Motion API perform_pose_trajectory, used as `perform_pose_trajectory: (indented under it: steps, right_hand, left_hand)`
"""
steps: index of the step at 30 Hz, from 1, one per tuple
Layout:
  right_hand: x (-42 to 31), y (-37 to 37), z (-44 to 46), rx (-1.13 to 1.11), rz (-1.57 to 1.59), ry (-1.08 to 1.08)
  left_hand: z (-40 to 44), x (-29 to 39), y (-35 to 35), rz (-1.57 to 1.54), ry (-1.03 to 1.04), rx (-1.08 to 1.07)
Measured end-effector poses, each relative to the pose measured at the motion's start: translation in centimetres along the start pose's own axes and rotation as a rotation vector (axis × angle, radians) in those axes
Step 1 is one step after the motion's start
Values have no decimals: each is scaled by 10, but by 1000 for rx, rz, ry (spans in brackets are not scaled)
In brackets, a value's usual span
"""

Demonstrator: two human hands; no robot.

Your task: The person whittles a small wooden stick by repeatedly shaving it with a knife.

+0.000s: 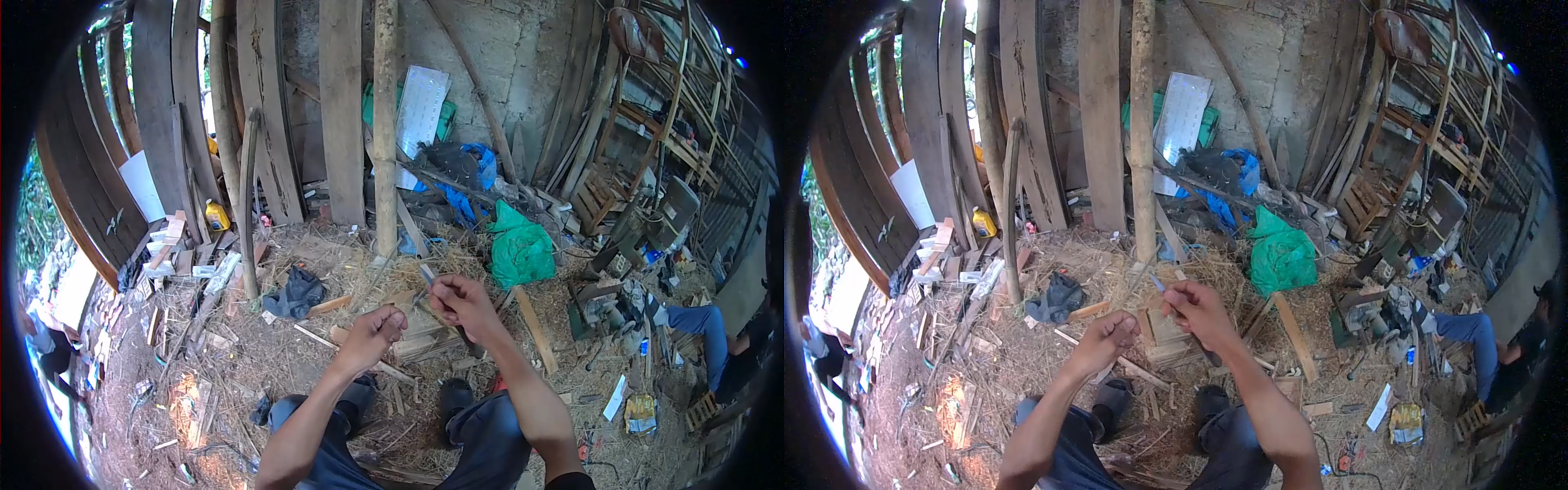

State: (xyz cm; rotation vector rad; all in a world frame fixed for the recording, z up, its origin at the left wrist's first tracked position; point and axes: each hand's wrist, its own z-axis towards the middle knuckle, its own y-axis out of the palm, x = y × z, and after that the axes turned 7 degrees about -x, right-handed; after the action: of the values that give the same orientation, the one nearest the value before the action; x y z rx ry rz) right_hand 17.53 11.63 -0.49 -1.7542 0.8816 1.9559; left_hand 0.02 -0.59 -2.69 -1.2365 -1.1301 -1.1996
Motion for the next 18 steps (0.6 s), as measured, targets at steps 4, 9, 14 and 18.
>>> perform_pose_trajectory:
  steps: [4,9,14,18]
  right_hand:
    - [-6,-23,4,147,119,-85]
    - [-4,8,-3,135,-34,9]
    - [-3,-3,0,31,-11,-13]
    - [-2,-16,0,143,41,-43]
  left_hand:
    - [-3,2,-2,185,136,138]
    - [-2,10,8,439,193,242]
    - [-6,20,14,495,263,284]
    - [-7,22,12,513,155,256]
